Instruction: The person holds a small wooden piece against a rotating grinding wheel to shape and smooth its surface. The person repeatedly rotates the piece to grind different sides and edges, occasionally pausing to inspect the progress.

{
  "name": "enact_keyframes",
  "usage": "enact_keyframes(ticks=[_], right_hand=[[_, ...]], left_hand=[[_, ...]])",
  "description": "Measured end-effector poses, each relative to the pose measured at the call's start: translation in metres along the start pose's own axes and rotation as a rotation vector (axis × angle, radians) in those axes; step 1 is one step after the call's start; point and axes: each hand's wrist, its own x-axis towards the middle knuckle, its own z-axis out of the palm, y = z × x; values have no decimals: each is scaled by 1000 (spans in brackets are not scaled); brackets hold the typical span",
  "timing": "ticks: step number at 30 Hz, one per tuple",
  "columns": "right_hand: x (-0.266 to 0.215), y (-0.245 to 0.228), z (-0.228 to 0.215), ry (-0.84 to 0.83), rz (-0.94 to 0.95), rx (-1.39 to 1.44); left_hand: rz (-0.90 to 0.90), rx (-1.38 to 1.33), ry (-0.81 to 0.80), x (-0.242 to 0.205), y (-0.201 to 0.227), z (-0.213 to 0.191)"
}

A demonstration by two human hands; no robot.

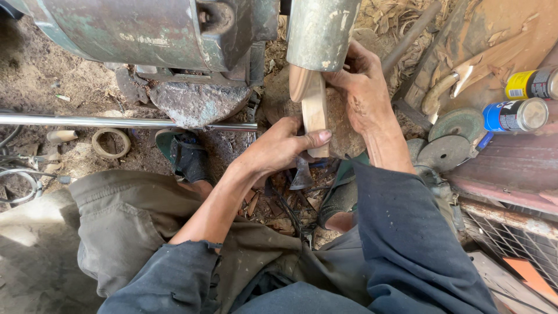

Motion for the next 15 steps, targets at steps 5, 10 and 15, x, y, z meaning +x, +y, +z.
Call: enact_keyframes(ticks=[5,10,15], right_hand=[[6,1,0,17,-15,-4],[0,0,3,6,-48,-49],[-12,-8,7,-28,-33,-77]], left_hand=[[-31,86,47,-3,10,-4],[-3,16,35,-2,2,-2],[36,31,-4,-1,-13,1]])
